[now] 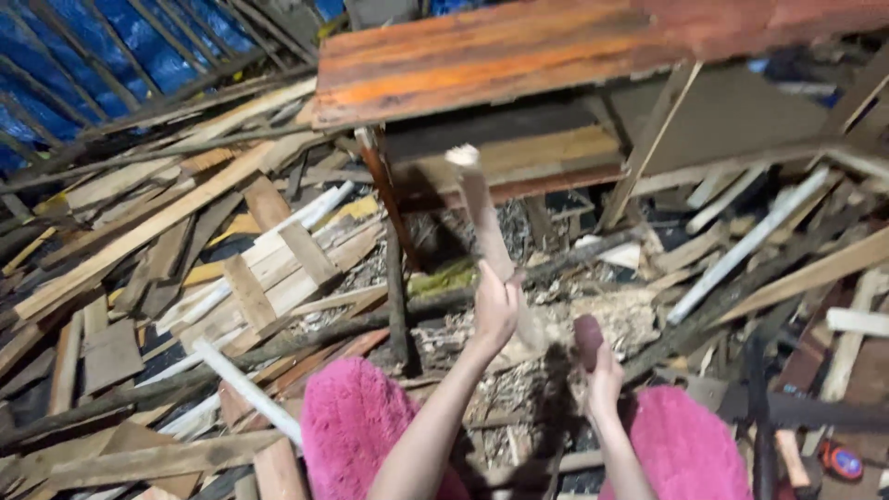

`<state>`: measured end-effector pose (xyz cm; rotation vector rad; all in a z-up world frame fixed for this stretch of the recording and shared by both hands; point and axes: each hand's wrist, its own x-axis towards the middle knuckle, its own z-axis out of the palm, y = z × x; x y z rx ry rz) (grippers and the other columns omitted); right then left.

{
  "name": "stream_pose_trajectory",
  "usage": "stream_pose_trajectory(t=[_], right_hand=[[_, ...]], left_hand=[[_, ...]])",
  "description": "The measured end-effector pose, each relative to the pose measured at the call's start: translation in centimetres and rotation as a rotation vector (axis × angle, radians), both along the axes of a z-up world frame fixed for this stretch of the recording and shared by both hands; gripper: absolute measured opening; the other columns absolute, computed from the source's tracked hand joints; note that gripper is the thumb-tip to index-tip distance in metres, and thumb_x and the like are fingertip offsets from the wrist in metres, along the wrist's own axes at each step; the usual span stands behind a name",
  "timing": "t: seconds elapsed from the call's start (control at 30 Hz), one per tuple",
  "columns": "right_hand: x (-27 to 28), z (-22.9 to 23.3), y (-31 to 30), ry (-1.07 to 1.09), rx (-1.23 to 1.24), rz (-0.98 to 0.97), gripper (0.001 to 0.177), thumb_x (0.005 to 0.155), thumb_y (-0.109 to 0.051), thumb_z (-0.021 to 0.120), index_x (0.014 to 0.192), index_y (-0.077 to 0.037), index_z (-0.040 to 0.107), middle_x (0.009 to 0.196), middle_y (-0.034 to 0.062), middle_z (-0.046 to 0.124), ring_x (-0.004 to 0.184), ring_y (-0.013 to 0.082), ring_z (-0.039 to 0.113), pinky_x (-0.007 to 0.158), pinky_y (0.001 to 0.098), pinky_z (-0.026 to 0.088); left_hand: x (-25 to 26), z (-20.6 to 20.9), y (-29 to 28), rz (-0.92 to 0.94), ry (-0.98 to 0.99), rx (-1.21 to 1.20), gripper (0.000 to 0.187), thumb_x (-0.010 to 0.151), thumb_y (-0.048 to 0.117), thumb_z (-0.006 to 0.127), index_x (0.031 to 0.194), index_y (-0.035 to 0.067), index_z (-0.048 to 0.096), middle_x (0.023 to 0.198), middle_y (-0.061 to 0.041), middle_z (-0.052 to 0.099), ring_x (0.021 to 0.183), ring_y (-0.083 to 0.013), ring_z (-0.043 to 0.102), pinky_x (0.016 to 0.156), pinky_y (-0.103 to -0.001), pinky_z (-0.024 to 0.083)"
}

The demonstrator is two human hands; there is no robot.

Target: Whittling a wooden stick with a knife while sitting on the floor

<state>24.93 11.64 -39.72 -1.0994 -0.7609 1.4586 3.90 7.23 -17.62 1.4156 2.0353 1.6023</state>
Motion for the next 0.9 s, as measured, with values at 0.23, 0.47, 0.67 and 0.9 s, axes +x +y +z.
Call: stream_pose_trajectory(t=[0.23,0.47,0.67,0.9], right_hand=[[-1.7,12.5,-2.9,0.195,-0.089,0.186,0.053,0.104,-0.042,0.049,0.132,0.001,0.061,0.118,0.0153,0.069,0.102,0.0263,0.065,0.091,0.0378,0.047],[-4.5,24.2,-8.7,-0.077,-0.375,0.734,0.046,0.104,-0.022,0.042,0.128,0.009,0.065,0.113,0.0248,0.077,0.103,0.032,0.073,0.062,0.0366,0.056],[-4.1,14.1,-6.5,0.083,-0.518,0.761,0.05,0.106,-0.02,0.028,0.123,0.013,0.06,0.089,0.032,0.071,0.068,0.0346,0.066,0.04,0.0356,0.045],[-2.3,6.8,-5.7,0.572,-0.489,1.422,0.048,0.112,-0.031,0.027,0.12,0.012,0.048,0.075,0.0342,0.068,0.031,0.0204,0.044,0.028,0.0322,0.037]], left_hand=[[3.7,10.2,-2.1,-0.031,-0.111,0.161,0.044,0.084,0.043,0.076,0.101,0.006,0.06,0.072,-0.005,0.067,0.056,-0.0166,0.06,0.053,-0.03,0.051],[3.6,13.7,-3.7,0.153,0.011,0.31,0.042,0.086,0.037,0.078,0.105,0.008,0.055,0.07,-0.003,0.068,0.052,-0.0163,0.063,0.048,-0.03,0.052],[3.4,14.4,-4.0,0.097,0.079,0.403,0.042,0.092,0.042,0.062,0.108,0.004,0.054,0.073,-0.005,0.063,0.055,-0.0182,0.058,0.051,-0.032,0.049],[-2.0,17.0,-5.4,-0.693,-0.633,0.49,0.096,0.091,0.081,0.017,0.14,0.004,0.047,0.144,-0.024,0.055,0.124,-0.031,0.063,0.094,-0.047,0.061]])
